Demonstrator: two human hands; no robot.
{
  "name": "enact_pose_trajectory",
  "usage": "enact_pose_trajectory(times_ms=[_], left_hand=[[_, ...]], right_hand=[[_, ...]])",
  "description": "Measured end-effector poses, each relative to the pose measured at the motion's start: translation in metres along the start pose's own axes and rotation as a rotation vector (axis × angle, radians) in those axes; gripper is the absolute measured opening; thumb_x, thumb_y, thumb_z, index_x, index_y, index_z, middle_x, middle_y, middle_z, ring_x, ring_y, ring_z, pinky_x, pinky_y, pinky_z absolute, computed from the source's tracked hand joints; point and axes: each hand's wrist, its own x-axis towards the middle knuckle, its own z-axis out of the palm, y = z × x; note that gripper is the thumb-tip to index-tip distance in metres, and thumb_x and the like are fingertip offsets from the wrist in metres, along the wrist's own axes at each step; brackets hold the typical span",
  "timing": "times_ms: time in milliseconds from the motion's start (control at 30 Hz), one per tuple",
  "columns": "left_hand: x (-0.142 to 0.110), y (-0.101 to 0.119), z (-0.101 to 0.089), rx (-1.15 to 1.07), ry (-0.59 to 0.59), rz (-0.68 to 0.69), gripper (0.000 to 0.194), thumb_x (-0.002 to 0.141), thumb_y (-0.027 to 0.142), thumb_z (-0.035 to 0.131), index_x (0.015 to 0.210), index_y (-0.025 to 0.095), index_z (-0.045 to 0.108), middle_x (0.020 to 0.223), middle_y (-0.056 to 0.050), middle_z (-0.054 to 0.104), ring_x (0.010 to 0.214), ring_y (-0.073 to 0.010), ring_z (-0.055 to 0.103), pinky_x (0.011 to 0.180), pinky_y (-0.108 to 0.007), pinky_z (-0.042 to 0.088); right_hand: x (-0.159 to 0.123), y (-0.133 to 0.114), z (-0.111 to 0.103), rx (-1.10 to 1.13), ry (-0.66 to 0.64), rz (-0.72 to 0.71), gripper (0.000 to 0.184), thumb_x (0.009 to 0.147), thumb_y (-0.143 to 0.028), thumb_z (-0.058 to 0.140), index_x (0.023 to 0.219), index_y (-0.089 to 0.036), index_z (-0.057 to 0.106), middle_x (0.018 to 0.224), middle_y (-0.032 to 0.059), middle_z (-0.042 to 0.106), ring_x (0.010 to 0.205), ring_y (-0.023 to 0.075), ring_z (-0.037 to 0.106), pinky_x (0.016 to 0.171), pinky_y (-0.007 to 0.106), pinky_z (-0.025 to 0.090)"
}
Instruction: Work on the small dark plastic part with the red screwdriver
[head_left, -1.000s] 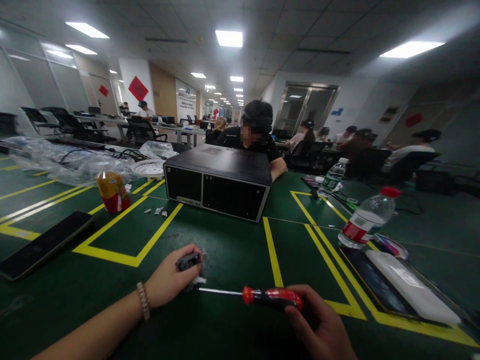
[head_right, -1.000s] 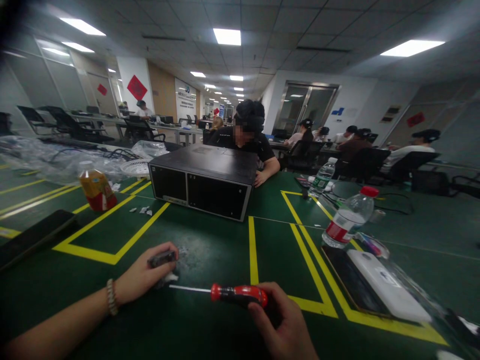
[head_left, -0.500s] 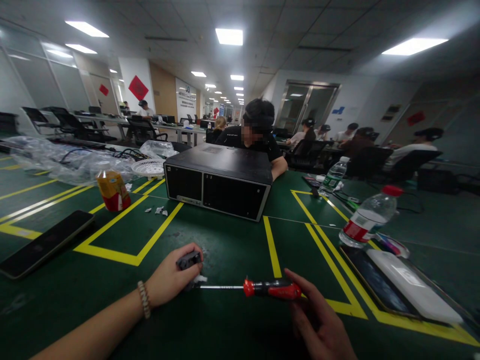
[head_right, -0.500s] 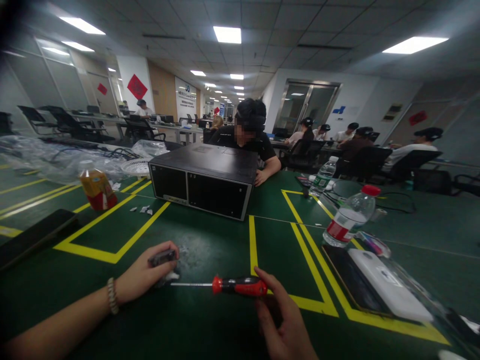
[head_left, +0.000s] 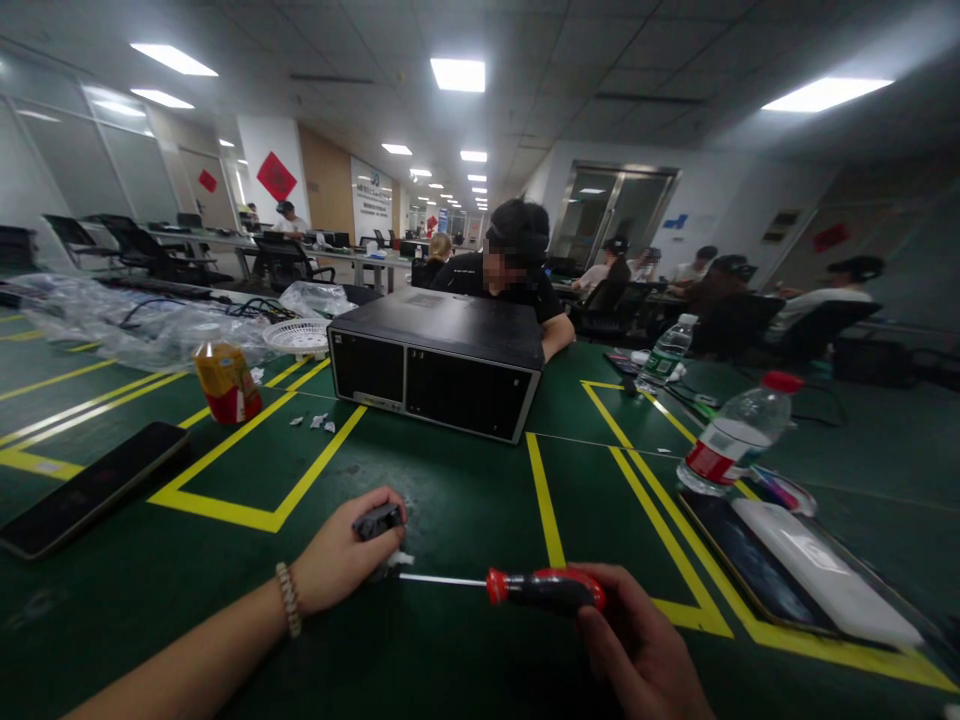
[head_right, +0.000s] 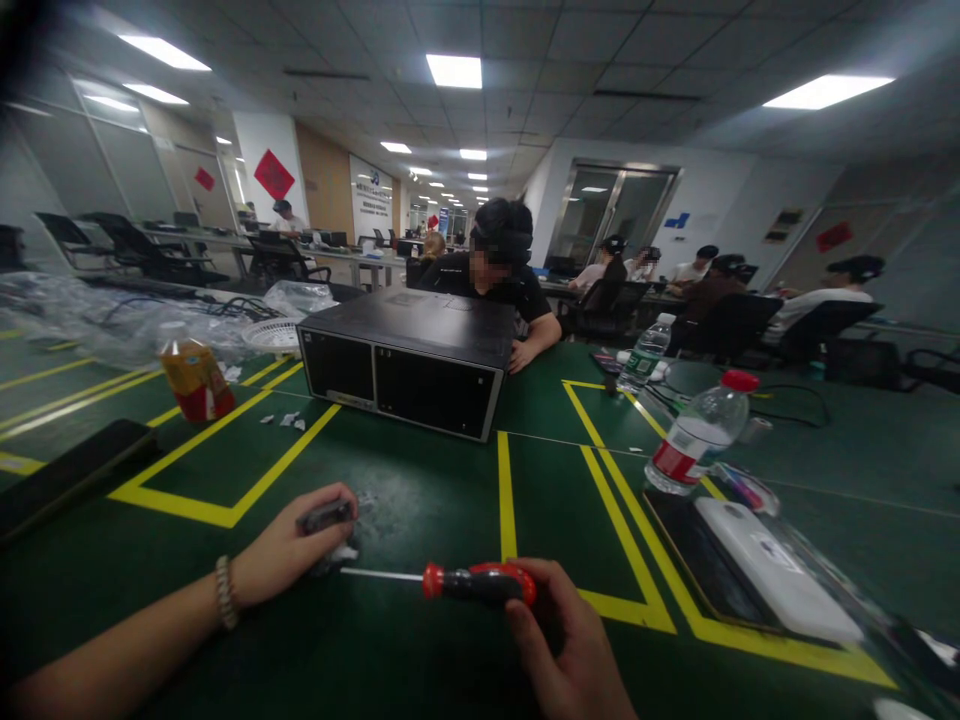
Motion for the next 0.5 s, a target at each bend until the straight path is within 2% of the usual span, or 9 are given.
enact_pose_trajectory(times_ms=[133, 300, 500], left_hand=[[-0.0007, 0.0022, -0.0006, 0.031, 0.013, 0.016, 0.013, 0.09, 0.029, 0.059, 0.097, 0.019, 0.06, 0.091, -0.003, 0.063, 0.081, -0.0208, 0.061, 0.074, -0.034, 0.051], [-0.0013, 0.0013, -0.0016, -0.011, -0.014, -0.014, 0.014, 0.092, 0.031, 0.06, 0.1, 0.019, 0.059, 0.095, -0.004, 0.064, 0.084, -0.0215, 0.063, 0.075, -0.035, 0.052], [-0.0015, 0.0026, -0.0019, -0.011, -0.019, -0.016, 0.014, 0.092, 0.031, 0.06, 0.1, 0.019, 0.06, 0.094, -0.004, 0.064, 0.082, -0.0215, 0.063, 0.074, -0.035, 0.052]], right_hand=[[-0.0012, 0.0007, -0.0004, -0.03, 0.022, 0.011, 0.045, 0.1, -0.053, 0.056, 0.135, -0.024, 0.058, 0.075, 0.0028, 0.069, 0.056, 0.0207, 0.066, 0.051, 0.031, 0.056], [-0.0025, 0.0031, -0.0003, -0.052, 0.05, -0.026, 0.046, 0.098, -0.05, 0.06, 0.136, -0.025, 0.06, 0.082, 0.0054, 0.071, 0.066, 0.0236, 0.07, 0.061, 0.034, 0.06], [-0.004, 0.0005, 0.0004, -0.054, 0.09, -0.026, 0.045, 0.098, -0.047, 0.06, 0.137, -0.025, 0.062, 0.086, 0.0072, 0.072, 0.071, 0.0258, 0.071, 0.063, 0.036, 0.061]])
